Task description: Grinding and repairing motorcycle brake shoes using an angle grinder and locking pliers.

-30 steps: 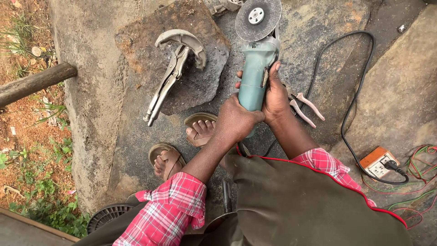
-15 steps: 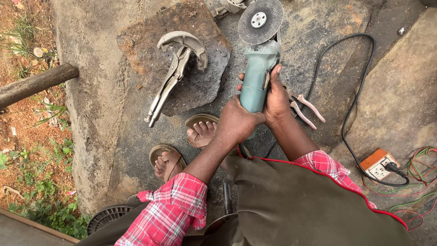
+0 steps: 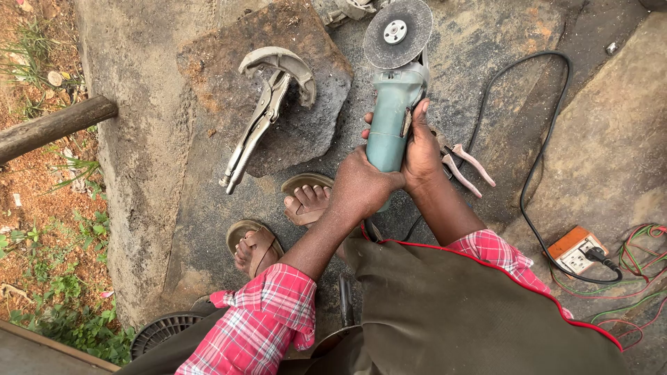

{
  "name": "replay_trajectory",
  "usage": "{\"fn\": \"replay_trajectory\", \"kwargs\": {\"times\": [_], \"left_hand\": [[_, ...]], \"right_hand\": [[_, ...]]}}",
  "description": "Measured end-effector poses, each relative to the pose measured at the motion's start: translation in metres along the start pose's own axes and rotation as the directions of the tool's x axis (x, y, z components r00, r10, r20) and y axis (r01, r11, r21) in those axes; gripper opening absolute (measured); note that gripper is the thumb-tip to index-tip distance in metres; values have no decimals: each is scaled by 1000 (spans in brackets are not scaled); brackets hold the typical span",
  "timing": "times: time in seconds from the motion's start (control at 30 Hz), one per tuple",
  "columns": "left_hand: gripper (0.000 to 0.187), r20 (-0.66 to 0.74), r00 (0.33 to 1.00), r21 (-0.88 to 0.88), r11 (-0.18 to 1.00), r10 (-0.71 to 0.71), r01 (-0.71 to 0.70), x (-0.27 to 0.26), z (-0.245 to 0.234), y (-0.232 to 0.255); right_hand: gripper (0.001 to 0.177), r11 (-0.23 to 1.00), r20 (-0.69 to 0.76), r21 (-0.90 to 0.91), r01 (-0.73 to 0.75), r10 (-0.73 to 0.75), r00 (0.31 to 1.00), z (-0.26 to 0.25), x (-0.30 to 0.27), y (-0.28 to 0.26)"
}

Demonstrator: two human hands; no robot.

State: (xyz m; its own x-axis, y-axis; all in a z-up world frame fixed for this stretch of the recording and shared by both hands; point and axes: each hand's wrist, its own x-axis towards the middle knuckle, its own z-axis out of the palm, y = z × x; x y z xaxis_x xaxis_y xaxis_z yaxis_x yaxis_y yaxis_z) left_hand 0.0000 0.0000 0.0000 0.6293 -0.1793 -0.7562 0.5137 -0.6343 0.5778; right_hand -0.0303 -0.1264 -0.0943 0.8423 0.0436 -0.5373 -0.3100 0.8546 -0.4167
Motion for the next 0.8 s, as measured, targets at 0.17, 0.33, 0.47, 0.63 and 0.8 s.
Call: {"fn": "replay_trajectory", "kwargs": {"times": [0.17,0.33,0.47,0.63,0.8], "left_hand": [[61,45,999,20,999,-26,25,-4,-5,-1],[50,0,1000,-70,997,-14,14,-3,3,6],[44,92,994,-80,995,-60,67,-11,10,28],[43,27,994,5,995,-104,104,-15,8,37],[41,48,997,16,998,-66,65,-15,12,50]], "right_hand": [[88,1000,-107,28,-6,9,994,5,1,3],[84,949,53,310,-55,41,998,-14,12,24],[85,952,32,301,48,-60,998,-16,1,18],[83,923,136,384,-4,-52,989,-13,7,16],[85,937,84,350,15,-47,995,-8,0,-5]]}}
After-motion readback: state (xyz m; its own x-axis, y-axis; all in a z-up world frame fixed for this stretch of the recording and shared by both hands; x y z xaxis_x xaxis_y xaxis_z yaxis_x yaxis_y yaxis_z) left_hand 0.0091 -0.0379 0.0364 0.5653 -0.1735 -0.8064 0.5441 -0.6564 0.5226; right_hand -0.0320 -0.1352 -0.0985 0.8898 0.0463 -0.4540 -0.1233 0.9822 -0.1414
